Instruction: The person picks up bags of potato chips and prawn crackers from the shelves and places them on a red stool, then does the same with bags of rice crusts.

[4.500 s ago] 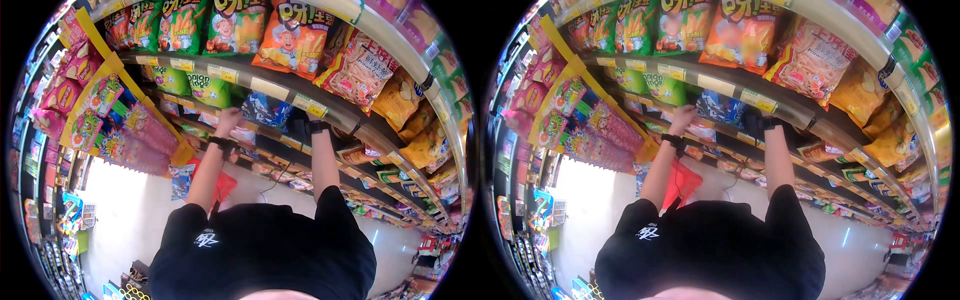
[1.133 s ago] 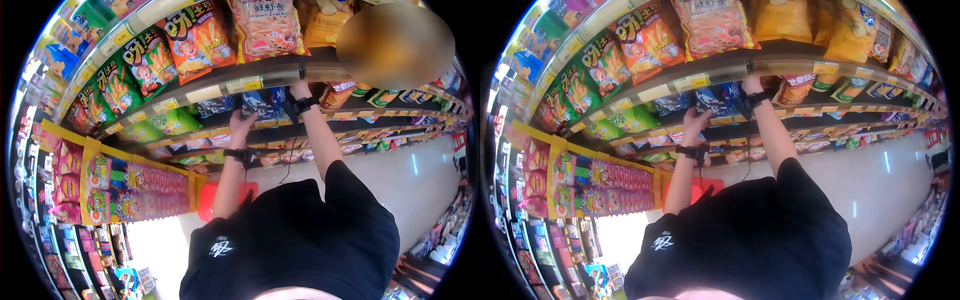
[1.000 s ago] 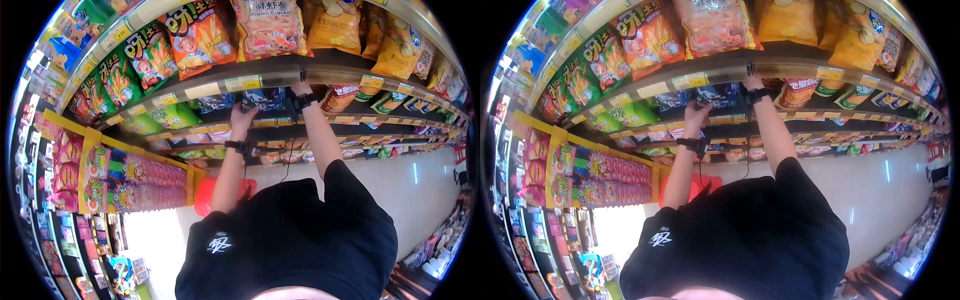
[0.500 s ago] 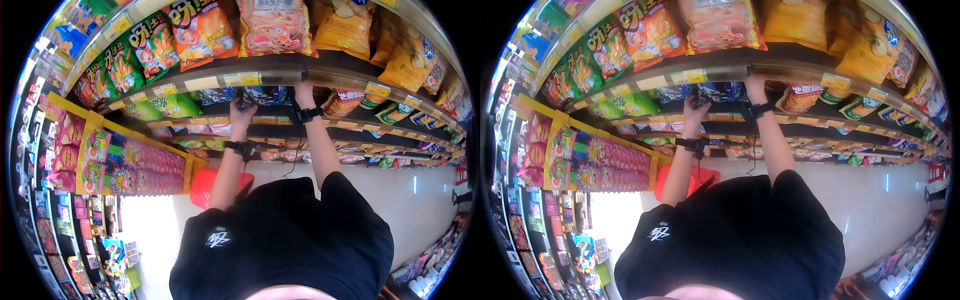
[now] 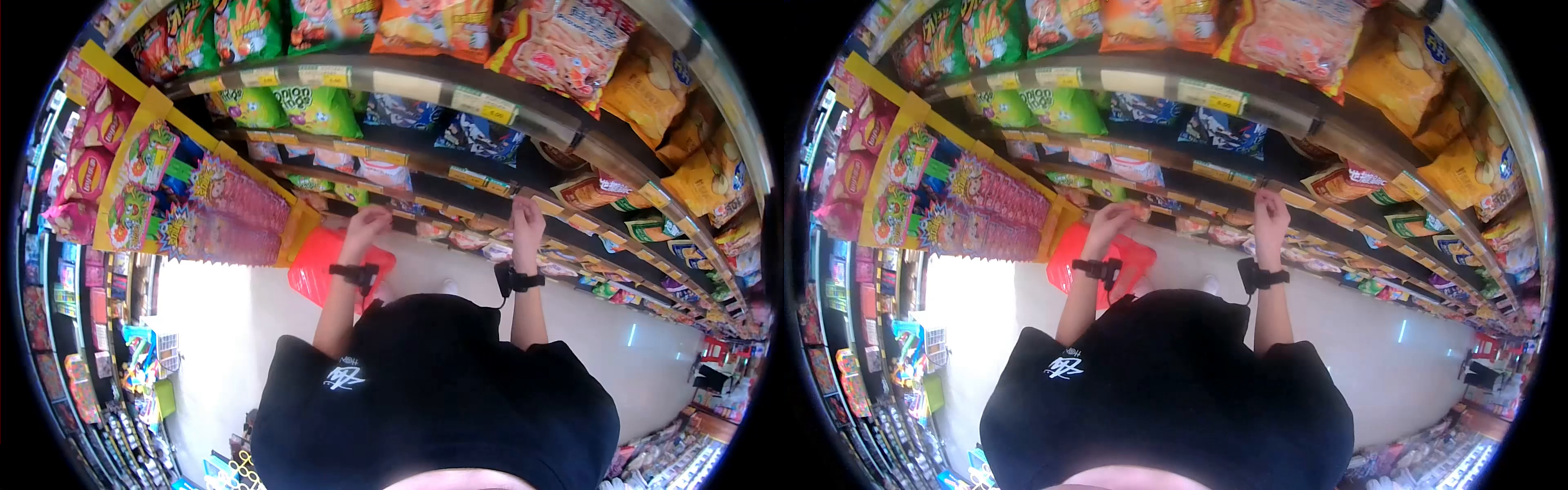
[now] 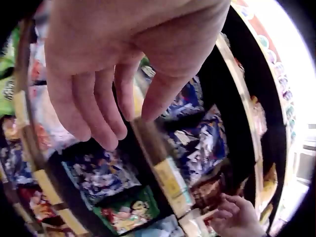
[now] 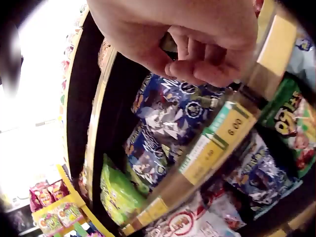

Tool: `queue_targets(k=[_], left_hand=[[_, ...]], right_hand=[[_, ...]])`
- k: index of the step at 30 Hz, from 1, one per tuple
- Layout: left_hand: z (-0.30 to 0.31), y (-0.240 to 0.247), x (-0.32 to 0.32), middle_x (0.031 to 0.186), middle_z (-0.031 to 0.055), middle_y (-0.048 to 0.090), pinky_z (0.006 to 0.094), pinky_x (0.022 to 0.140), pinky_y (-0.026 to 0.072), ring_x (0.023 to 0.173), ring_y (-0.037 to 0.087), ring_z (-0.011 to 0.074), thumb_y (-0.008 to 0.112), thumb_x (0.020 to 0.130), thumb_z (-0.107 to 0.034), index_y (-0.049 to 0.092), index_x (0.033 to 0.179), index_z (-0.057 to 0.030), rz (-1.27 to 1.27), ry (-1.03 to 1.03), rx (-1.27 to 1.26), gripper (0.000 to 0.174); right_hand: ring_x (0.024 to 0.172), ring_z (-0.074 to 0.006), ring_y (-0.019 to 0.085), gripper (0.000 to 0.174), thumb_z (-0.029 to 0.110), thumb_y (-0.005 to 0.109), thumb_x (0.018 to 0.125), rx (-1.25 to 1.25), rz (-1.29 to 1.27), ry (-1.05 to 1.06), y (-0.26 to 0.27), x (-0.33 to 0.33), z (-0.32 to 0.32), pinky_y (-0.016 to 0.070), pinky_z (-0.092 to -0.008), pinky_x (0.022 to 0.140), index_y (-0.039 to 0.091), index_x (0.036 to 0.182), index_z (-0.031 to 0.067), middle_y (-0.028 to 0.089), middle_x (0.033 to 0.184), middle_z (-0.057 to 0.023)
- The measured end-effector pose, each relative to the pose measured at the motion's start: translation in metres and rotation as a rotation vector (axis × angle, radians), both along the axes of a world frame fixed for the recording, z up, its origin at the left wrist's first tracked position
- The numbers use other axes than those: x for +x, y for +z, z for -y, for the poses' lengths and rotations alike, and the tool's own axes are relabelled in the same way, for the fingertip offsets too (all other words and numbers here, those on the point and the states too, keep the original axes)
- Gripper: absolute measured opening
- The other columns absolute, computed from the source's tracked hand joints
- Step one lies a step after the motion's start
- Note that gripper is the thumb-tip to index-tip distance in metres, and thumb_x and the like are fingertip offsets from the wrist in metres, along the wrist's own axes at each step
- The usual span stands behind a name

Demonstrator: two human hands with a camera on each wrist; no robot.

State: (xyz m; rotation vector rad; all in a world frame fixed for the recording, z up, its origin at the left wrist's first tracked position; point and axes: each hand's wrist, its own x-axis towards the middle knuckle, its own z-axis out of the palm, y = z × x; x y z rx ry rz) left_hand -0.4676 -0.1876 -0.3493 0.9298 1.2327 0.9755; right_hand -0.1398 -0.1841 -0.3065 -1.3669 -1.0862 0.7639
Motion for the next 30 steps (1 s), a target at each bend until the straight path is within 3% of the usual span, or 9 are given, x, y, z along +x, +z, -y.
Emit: queue_targets(k=[5, 9, 12, 14, 20, 22, 26, 28, 30], left_hand=[[0.074, -0.118, -0.084, 0.088, 0.0092, 0.062, 0.0270, 0.069, 0.0484, 0.078, 0.061, 0.0176, 0.050, 0.084, -0.015, 0.054, 0.101, -0.0015, 0.005, 0.270, -0.195, 0.022], [0.126, -0.178, -0.126, 0.084, 0.0081, 0.062, 0.0266, 0.064, 0.0470, 0.073, 0.061, 0.0176, 0.051, 0.081, -0.018, 0.054, 0.101, -0.0027, -0.106, 0.315, -0.518, 0.025], [0.142, -0.187, -0.126, 0.082, 0.0087, 0.061, 0.0277, 0.060, 0.0469, 0.070, 0.060, 0.0184, 0.052, 0.079, -0.018, 0.056, 0.098, -0.0027, -0.082, 0.269, -0.621, 0.025], [0.155, -0.181, -0.127, 0.080, 0.0097, 0.060, 0.0291, 0.058, 0.0475, 0.070, 0.060, 0.0191, 0.052, 0.077, -0.016, 0.057, 0.095, -0.0025, -0.090, 0.208, -0.647, 0.024], [0.168, -0.158, -0.122, 0.090, 0.0106, 0.060, 0.0315, 0.066, 0.0469, 0.082, 0.059, 0.0206, 0.052, 0.076, -0.017, 0.054, 0.104, -0.0045, 0.139, 0.303, -0.351, 0.030], [0.179, -0.138, -0.117, 0.097, 0.0109, 0.059, 0.0333, 0.076, 0.0468, 0.089, 0.058, 0.0212, 0.043, 0.086, -0.023, 0.051, 0.106, -0.0011, 0.049, 0.326, -0.474, 0.031], [0.225, -0.080, -0.088, 0.099, 0.0124, 0.059, 0.0327, 0.079, 0.0459, 0.091, 0.058, 0.0229, 0.042, 0.088, -0.026, 0.050, 0.111, -0.0007, -0.071, 0.513, -0.490, 0.035], [0.263, -0.037, -0.069, 0.105, 0.0151, 0.057, 0.0323, 0.081, 0.0452, 0.094, 0.057, 0.0240, 0.044, 0.087, -0.029, 0.047, 0.116, 0.0000, -0.061, 0.511, -0.306, 0.041], [0.306, -0.006, -0.052, 0.107, 0.0154, 0.056, 0.0323, 0.081, 0.0447, 0.096, 0.056, 0.0240, 0.043, 0.087, -0.030, 0.046, 0.118, 0.0003, -0.131, 0.536, -0.282, 0.043]], right_hand=[[0.049, -0.0036, 0.039, 0.011, 0.011, 0.053, 0.086, -0.219, -0.032, -0.087, 0.002, -0.011, 0.049, 0.0300, -0.0186, 0.046, 0.057, 0.091, 0.0027, 0.048, 0.061, 0.0032], [0.049, -0.0039, 0.040, 0.013, 0.012, 0.052, 0.086, -0.304, 0.005, -0.039, 0.004, -0.014, 0.077, 0.0299, -0.0185, 0.046, 0.058, 0.092, 0.0020, 0.047, 0.059, 0.0034], [0.049, -0.0043, 0.040, 0.014, 0.013, 0.052, 0.087, -0.353, 0.033, -0.076, 0.004, -0.012, 0.104, 0.0294, -0.0189, 0.045, 0.058, 0.092, 0.0015, 0.046, 0.058, 0.0034], [0.049, -0.0044, 0.040, 0.014, 0.013, 0.052, 0.087, -0.368, 0.012, -0.106, -0.002, 0.000, 0.126, 0.0295, -0.0192, 0.045, 0.058, 0.092, 0.0017, 0.046, 0.057, 0.0033], [0.050, -0.0049, 0.041, 0.014, 0.014, 0.051, 0.087, -0.340, -0.016, -0.076, -0.017, 0.041, 0.149, 0.0307, -0.0195, 0.045, 0.058, 0.091, 0.0024, 0.046, 0.057, 0.0029], [0.051, -0.0049, 0.041, 0.014, 0.014, 0.051, 0.088, -0.318, -0.016, -0.060, -0.013, 0.055, 0.157, 0.0307, -0.0195, 0.045, 0.058, 0.091, 0.0024, 0.046, 0.059, 0.0027], [0.052, -0.0043, 0.041, 0.017, 0.017, 0.054, 0.087, -0.261, -0.094, -0.114, -0.029, 0.118, 0.191, 0.0292, -0.0191, 0.046, 0.060, 0.093, 0.0021, 0.048, 0.059, 0.0026], [0.051, -0.0046, 0.041, 0.017, 0.017, 0.055, 0.086, -0.232, -0.111, -0.120, -0.050, 0.165, 0.208, 0.0294, -0.0191, 0.046, 0.060, 0.092, 0.0019, 0.048, 0.060, 0.0022], [0.050, -0.0051, 0.042, 0.017, 0.018, 0.056, 0.085, -0.198, -0.133, -0.201, -0.049, 0.196, 0.232, 0.0297, -0.0194, 0.045, 0.061, 0.089, 0.0019, 0.049, 0.059, 0.0017]])
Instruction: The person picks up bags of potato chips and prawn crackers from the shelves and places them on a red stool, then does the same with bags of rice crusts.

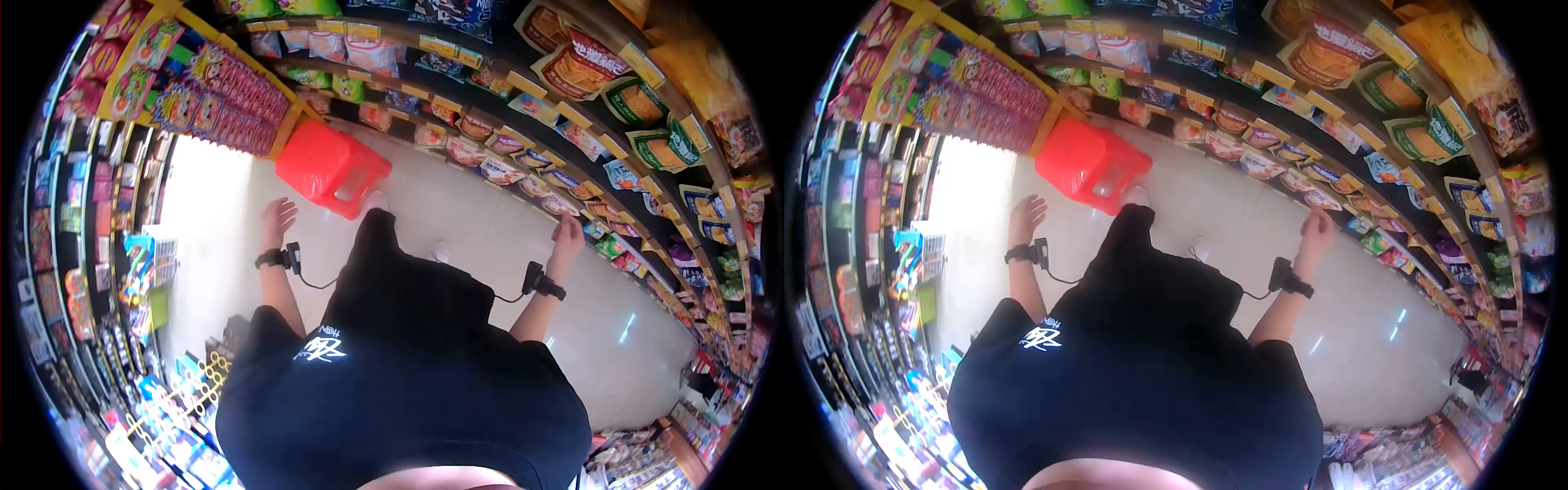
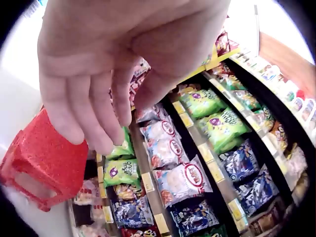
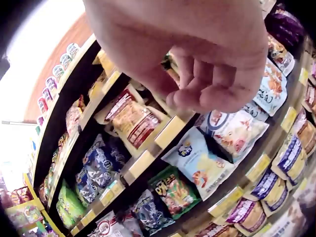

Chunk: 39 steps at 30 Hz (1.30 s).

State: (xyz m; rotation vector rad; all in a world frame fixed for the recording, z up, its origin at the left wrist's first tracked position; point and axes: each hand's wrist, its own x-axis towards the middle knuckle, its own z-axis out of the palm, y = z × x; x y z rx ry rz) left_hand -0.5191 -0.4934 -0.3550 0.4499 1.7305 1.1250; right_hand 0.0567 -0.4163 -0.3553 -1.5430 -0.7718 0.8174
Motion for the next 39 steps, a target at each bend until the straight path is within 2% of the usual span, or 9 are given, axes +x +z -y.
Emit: queue_targets(k=[5, 10, 13, 15, 21, 23, 30, 33, 39], left_hand=[[0.043, 0.064, 0.033, 0.114, 0.0168, 0.053, 0.0337, 0.084, 0.0431, 0.101, 0.054, 0.0248, 0.041, 0.088, -0.030, 0.044, 0.120, 0.0013, -0.163, 0.075, -0.030, 0.045], [0.066, 0.071, 0.042, 0.114, 0.0170, 0.053, 0.0343, 0.085, 0.0427, 0.102, 0.054, 0.0249, 0.040, 0.088, -0.029, 0.045, 0.120, 0.0010, -0.146, 0.119, 0.006, 0.044], [0.065, 0.069, 0.056, 0.113, 0.0166, 0.053, 0.0340, 0.084, 0.0431, 0.101, 0.054, 0.0249, 0.040, 0.088, -0.028, 0.045, 0.119, 0.0012, -0.122, 0.110, 0.030, 0.043], [0.061, 0.060, 0.062, 0.112, 0.0157, 0.054, 0.0340, 0.083, 0.0435, 0.099, 0.055, 0.0247, 0.041, 0.088, -0.030, 0.046, 0.118, 0.0012, -0.137, -0.003, 0.099, 0.043], [0.042, 0.048, 0.081, 0.106, 0.0134, 0.056, 0.0331, 0.079, 0.0440, 0.094, 0.056, 0.0227, 0.044, 0.086, -0.029, 0.049, 0.113, -0.0013, -0.056, 0.016, 0.069, 0.039], [0.038, 0.053, 0.092, 0.097, 0.0123, 0.059, 0.0303, 0.073, 0.0454, 0.087, 0.059, 0.0200, 0.046, 0.086, -0.030, 0.052, 0.109, -0.0022, -0.079, 0.037, 0.087, 0.037], [0.019, 0.037, 0.113, 0.095, 0.0099, 0.060, 0.0288, 0.070, 0.0464, 0.083, 0.059, 0.0179, 0.045, 0.087, -0.025, 0.053, 0.105, -0.0032, 0.007, -0.064, 0.109, 0.029], [0.014, 0.001, 0.109, 0.097, 0.0101, 0.060, 0.0298, 0.072, 0.0454, 0.086, 0.059, 0.0183, 0.045, 0.087, -0.028, 0.053, 0.107, -0.0055, 0.039, -0.077, 0.062, 0.031], [0.026, 0.017, 0.136, 0.097, 0.0095, 0.060, 0.0292, 0.074, 0.0447, 0.086, 0.059, 0.0179, 0.043, 0.088, -0.028, 0.052, 0.107, -0.0049, 0.008, -0.140, 0.079, 0.031]], right_hand=[[0.049, -0.0054, 0.040, 0.014, 0.012, 0.052, 0.086, -0.060, -0.038, -0.109, -0.001, 0.056, 0.002, 0.0288, -0.0190, 0.044, 0.058, 0.090, 0.0001, 0.048, 0.059, 0.0013], [0.051, -0.0056, 0.040, 0.015, 0.012, 0.053, 0.085, 0.019, -0.074, -0.139, 0.008, 0.051, -0.007, 0.0293, -0.0194, 0.044, 0.058, 0.089, -0.0009, 0.049, 0.061, 0.0001], [0.052, -0.0051, 0.043, 0.014, 0.016, 0.055, 0.085, 0.060, -0.102, -0.062, -0.009, 0.059, -0.001, 0.0312, -0.0186, 0.046, 0.059, 0.088, 0.0028, 0.050, 0.064, 0.0014], [0.051, -0.0049, 0.041, 0.013, 0.015, 0.054, 0.086, 0.085, -0.168, 0.035, -0.014, 0.057, 0.005, 0.0306, -0.0190, 0.045, 0.059, 0.088, 0.0026, 0.048, 0.062, 0.0015], [0.046, -0.0046, 0.039, 0.014, 0.015, 0.053, 0.086, -0.017, -0.122, -0.033, -0.019, 0.072, 0.020, 0.0274, -0.0203, 0.041, 0.058, 0.086, 0.0026, 0.047, 0.058, 0.0016], [0.046, -0.0047, 0.039, 0.014, 0.016, 0.053, 0.086, 0.017, -0.107, -0.039, -0.008, 0.075, 0.016, 0.0280, -0.0203, 0.041, 0.059, 0.087, 0.0024, 0.048, 0.058, 0.0016], [0.048, -0.0058, 0.040, 0.016, 0.016, 0.053, 0.086, 0.028, -0.127, -0.086, 0.007, 0.079, 0.036, 0.0297, -0.0203, 0.044, 0.058, 0.088, 0.0017, 0.047, 0.058, 0.0015], [0.051, -0.0058, 0.041, 0.015, 0.016, 0.053, 0.086, -0.023, -0.128, -0.078, -0.005, 0.086, 0.052, 0.0300, -0.0198, 0.045, 0.059, 0.089, 0.0023, 0.047, 0.060, 0.0016], [0.054, -0.0059, 0.043, 0.014, 0.016, 0.054, 0.084, -0.059, -0.173, -0.075, -0.017, 0.104, 0.069, 0.0311, -0.0184, 0.046, 0.060, 0.092, 0.0054, 0.048, 0.063, 0.0024]])
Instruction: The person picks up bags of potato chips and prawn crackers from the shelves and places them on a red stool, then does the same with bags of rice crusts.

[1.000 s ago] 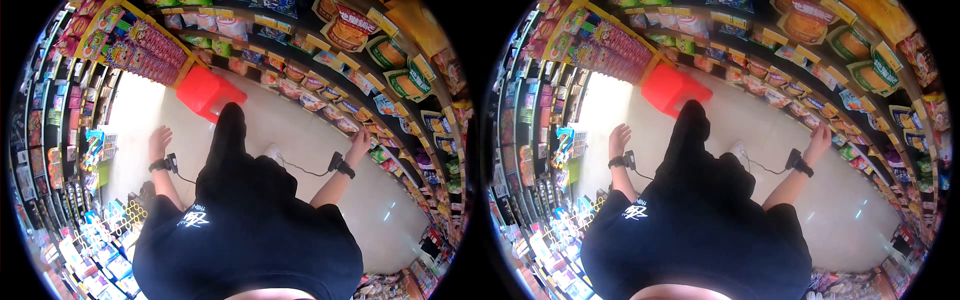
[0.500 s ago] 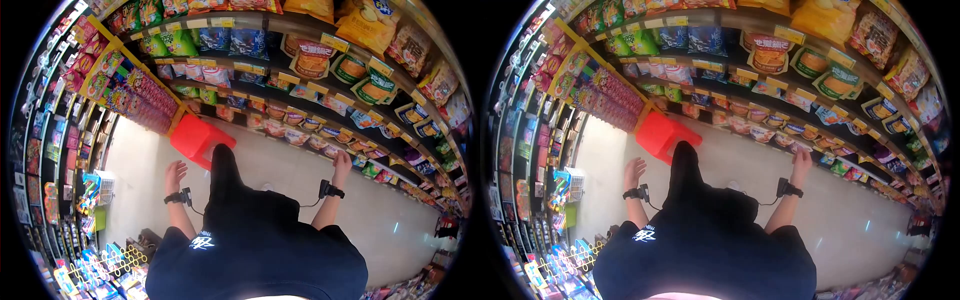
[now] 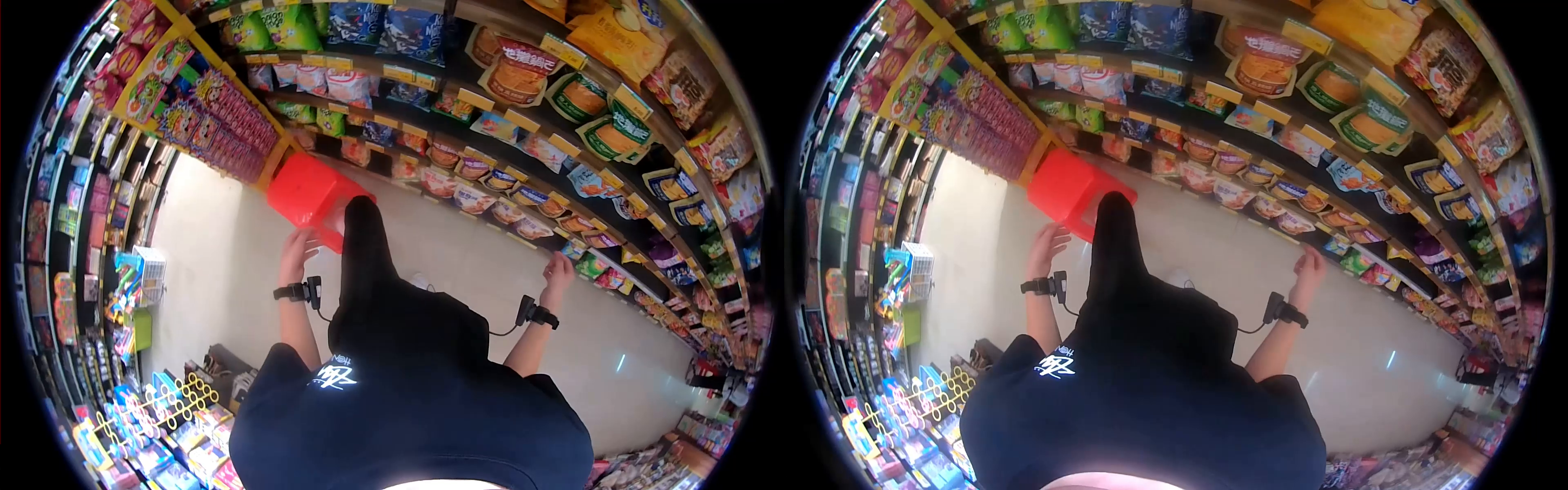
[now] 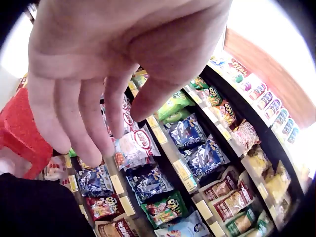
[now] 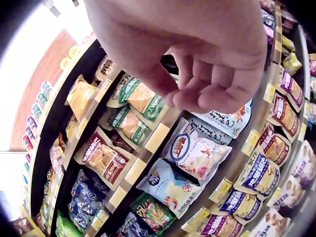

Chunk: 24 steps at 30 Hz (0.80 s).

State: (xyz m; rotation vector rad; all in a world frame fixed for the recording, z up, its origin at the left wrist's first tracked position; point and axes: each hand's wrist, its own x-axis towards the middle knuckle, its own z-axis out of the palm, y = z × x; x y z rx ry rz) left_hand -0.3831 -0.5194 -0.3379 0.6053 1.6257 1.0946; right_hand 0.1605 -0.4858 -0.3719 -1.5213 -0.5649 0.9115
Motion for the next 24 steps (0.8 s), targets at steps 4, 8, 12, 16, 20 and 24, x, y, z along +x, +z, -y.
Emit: queue_targets(k=[4, 8, 12, 16, 20, 24], left_hand=[[0.005, 0.014, 0.005, 0.094, 0.0083, 0.061, 0.0277, 0.071, 0.0447, 0.085, 0.059, 0.0181, 0.046, 0.086, -0.023, 0.053, 0.104, -0.0029, -0.035, 0.013, -0.042, 0.028], [0.008, 0.026, 0.005, 0.095, 0.0100, 0.060, 0.0286, 0.073, 0.0445, 0.086, 0.059, 0.0179, 0.044, 0.086, -0.025, 0.053, 0.106, -0.0043, -0.075, -0.009, -0.058, 0.030], [0.005, 0.031, 0.006, 0.095, 0.0094, 0.060, 0.0290, 0.072, 0.0449, 0.086, 0.059, 0.0179, 0.045, 0.086, -0.025, 0.053, 0.105, -0.0045, -0.046, -0.026, -0.051, 0.029], [-0.002, 0.023, 0.010, 0.095, 0.0091, 0.061, 0.0291, 0.071, 0.0451, 0.086, 0.059, 0.0180, 0.044, 0.087, -0.025, 0.054, 0.104, -0.0043, -0.036, -0.029, -0.050, 0.029], [-0.007, 0.022, 0.016, 0.094, 0.0091, 0.061, 0.0291, 0.071, 0.0447, 0.084, 0.059, 0.0176, 0.045, 0.088, -0.025, 0.053, 0.104, -0.0030, -0.026, -0.080, -0.048, 0.029], [-0.017, 0.014, 0.018, 0.094, 0.0087, 0.061, 0.0292, 0.072, 0.0446, 0.085, 0.059, 0.0176, 0.044, 0.087, -0.025, 0.053, 0.105, -0.0043, -0.027, -0.119, -0.057, 0.029]], right_hand=[[0.055, -0.0057, 0.044, 0.015, 0.017, 0.053, 0.084, -0.001, -0.022, -0.017, -0.002, 0.001, 0.004, 0.0318, -0.0184, 0.048, 0.059, 0.092, 0.0057, 0.048, 0.063, 0.0026], [0.055, -0.0054, 0.044, 0.016, 0.018, 0.052, 0.085, 0.004, 0.030, -0.005, -0.002, -0.009, 0.004, 0.0324, -0.0186, 0.049, 0.059, 0.092, 0.0055, 0.048, 0.063, 0.0027], [0.055, -0.0051, 0.044, 0.017, 0.020, 0.051, 0.087, -0.022, 0.022, 0.005, -0.010, -0.010, 0.008, 0.0334, -0.0188, 0.050, 0.058, 0.091, 0.0059, 0.048, 0.063, 0.0029], [0.056, -0.0052, 0.044, 0.016, 0.019, 0.051, 0.087, -0.060, 0.029, 0.006, 0.002, -0.017, 0.018, 0.0343, -0.0190, 0.049, 0.059, 0.091, 0.0058, 0.048, 0.063, 0.0028], [0.055, -0.0054, 0.044, 0.015, 0.017, 0.051, 0.087, -0.038, 0.006, -0.044, 0.000, -0.009, 0.027, 0.0347, -0.0189, 0.049, 0.059, 0.091, 0.0057, 0.048, 0.063, 0.0026], [0.055, -0.0055, 0.045, 0.014, 0.016, 0.052, 0.086, -0.016, 0.005, -0.057, -0.005, -0.001, 0.037, 0.0352, -0.0189, 0.048, 0.060, 0.091, 0.0058, 0.049, 0.063, 0.0020]])
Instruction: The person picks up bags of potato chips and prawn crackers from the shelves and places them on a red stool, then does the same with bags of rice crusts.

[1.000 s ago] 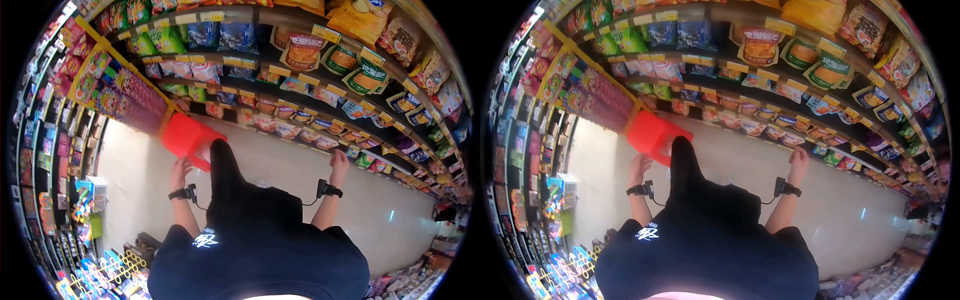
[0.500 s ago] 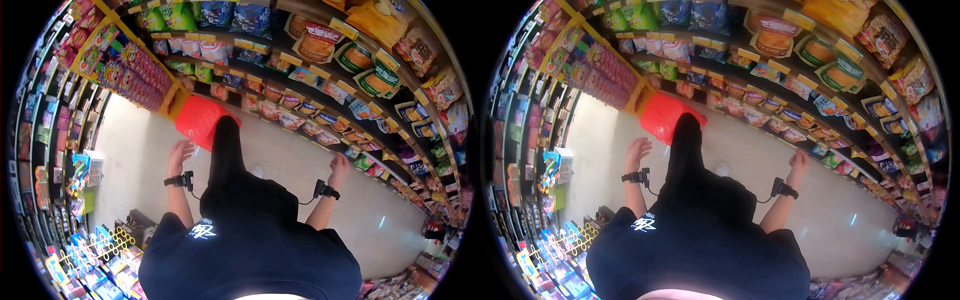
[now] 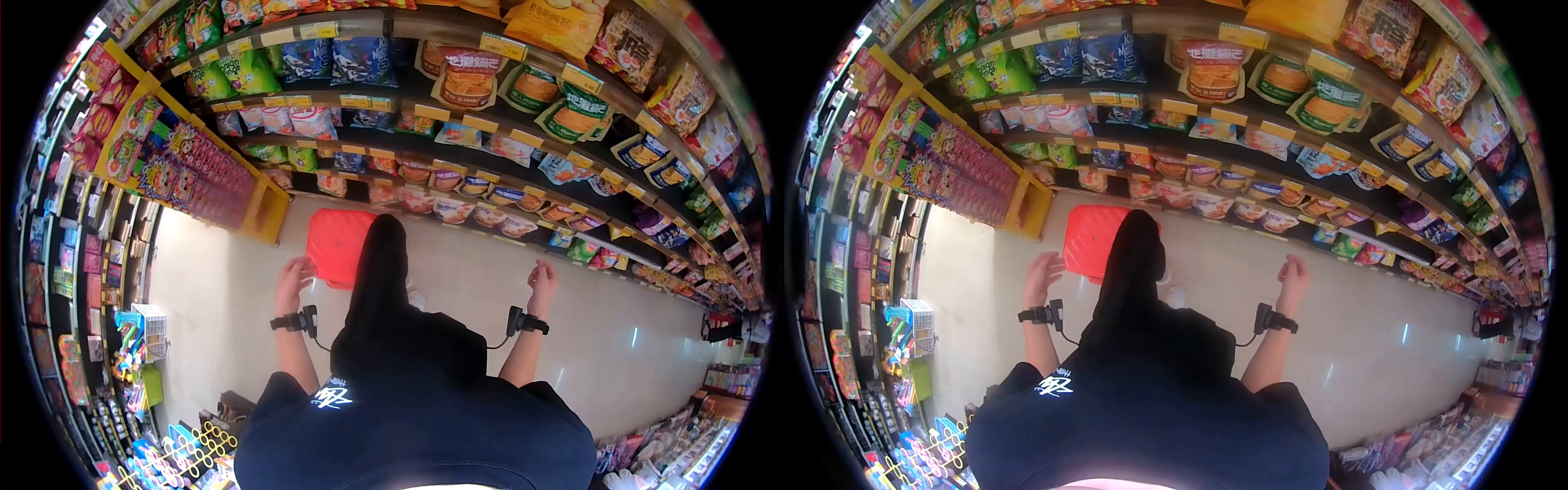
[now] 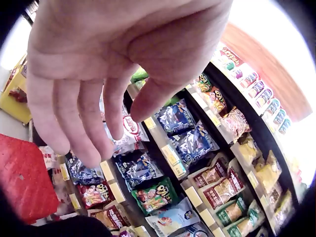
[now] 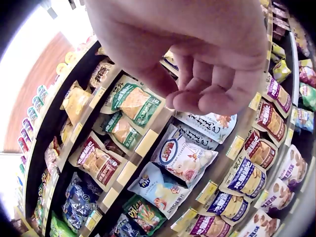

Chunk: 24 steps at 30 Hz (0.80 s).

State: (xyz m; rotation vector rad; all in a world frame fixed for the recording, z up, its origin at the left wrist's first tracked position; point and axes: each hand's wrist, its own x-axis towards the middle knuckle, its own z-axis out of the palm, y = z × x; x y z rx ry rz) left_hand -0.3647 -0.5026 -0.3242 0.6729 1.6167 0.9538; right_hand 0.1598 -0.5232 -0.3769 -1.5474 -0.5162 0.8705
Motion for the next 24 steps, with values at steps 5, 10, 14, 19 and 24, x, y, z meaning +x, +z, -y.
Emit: queue_targets(k=[5, 10, 14, 19, 24], left_hand=[[-0.005, 0.001, 0.011, 0.094, 0.0083, 0.060, 0.0294, 0.072, 0.0445, 0.084, 0.058, 0.0175, 0.044, 0.088, -0.025, 0.052, 0.106, -0.0042, 0.018, -0.027, 0.023, 0.029], [0.005, 0.004, 0.010, 0.093, 0.0081, 0.060, 0.0295, 0.072, 0.0445, 0.084, 0.058, 0.0170, 0.044, 0.088, -0.026, 0.052, 0.106, -0.0041, 0.022, -0.026, 0.010, 0.029], [0.004, -0.001, 0.007, 0.092, 0.0080, 0.061, 0.0293, 0.070, 0.0448, 0.082, 0.059, 0.0167, 0.045, 0.087, -0.025, 0.053, 0.105, -0.0040, -0.020, -0.005, -0.016, 0.029], [-0.027, -0.006, 0.031, 0.090, 0.0078, 0.062, 0.0274, 0.067, 0.0451, 0.079, 0.060, 0.0160, 0.046, 0.084, -0.022, 0.055, 0.101, -0.0039, -0.150, -0.061, -0.053, 0.027], [-0.102, -0.014, 0.074, 0.082, 0.0068, 0.063, 0.0238, 0.062, 0.0437, 0.073, 0.059, 0.0126, 0.048, 0.084, -0.020, 0.059, 0.095, -0.0010, -0.272, -0.128, 0.232, 0.024]], right_hand=[[0.055, -0.0056, 0.046, 0.014, 0.016, 0.052, 0.086, -0.019, 0.018, -0.032, 0.006, 0.003, 0.008, 0.0358, -0.0192, 0.048, 0.060, 0.091, 0.0056, 0.050, 0.063, 0.0017], [0.054, -0.0057, 0.045, 0.014, 0.017, 0.051, 0.086, -0.027, -0.018, -0.051, 0.004, 0.004, 0.001, 0.0359, -0.0192, 0.048, 0.059, 0.091, 0.0057, 0.049, 0.063, 0.0020], [0.054, -0.0057, 0.044, 0.014, 0.017, 0.052, 0.086, -0.028, -0.002, -0.012, 0.003, -0.005, -0.008, 0.0358, -0.0191, 0.048, 0.059, 0.090, 0.0056, 0.049, 0.062, 0.0019], [0.054, -0.0052, 0.044, 0.013, 0.016, 0.054, 0.085, -0.017, -0.018, 0.056, 0.003, -0.009, -0.031, 0.0357, -0.0190, 0.048, 0.058, 0.088, 0.0049, 0.049, 0.062, 0.0018], [0.060, -0.0049, 0.047, 0.012, 0.012, 0.055, 0.084, 0.139, 0.088, 0.319, 0.066, -0.026, -0.107, 0.0384, -0.0188, 0.052, 0.057, 0.091, 0.0019, 0.055, 0.072, -0.0006]])
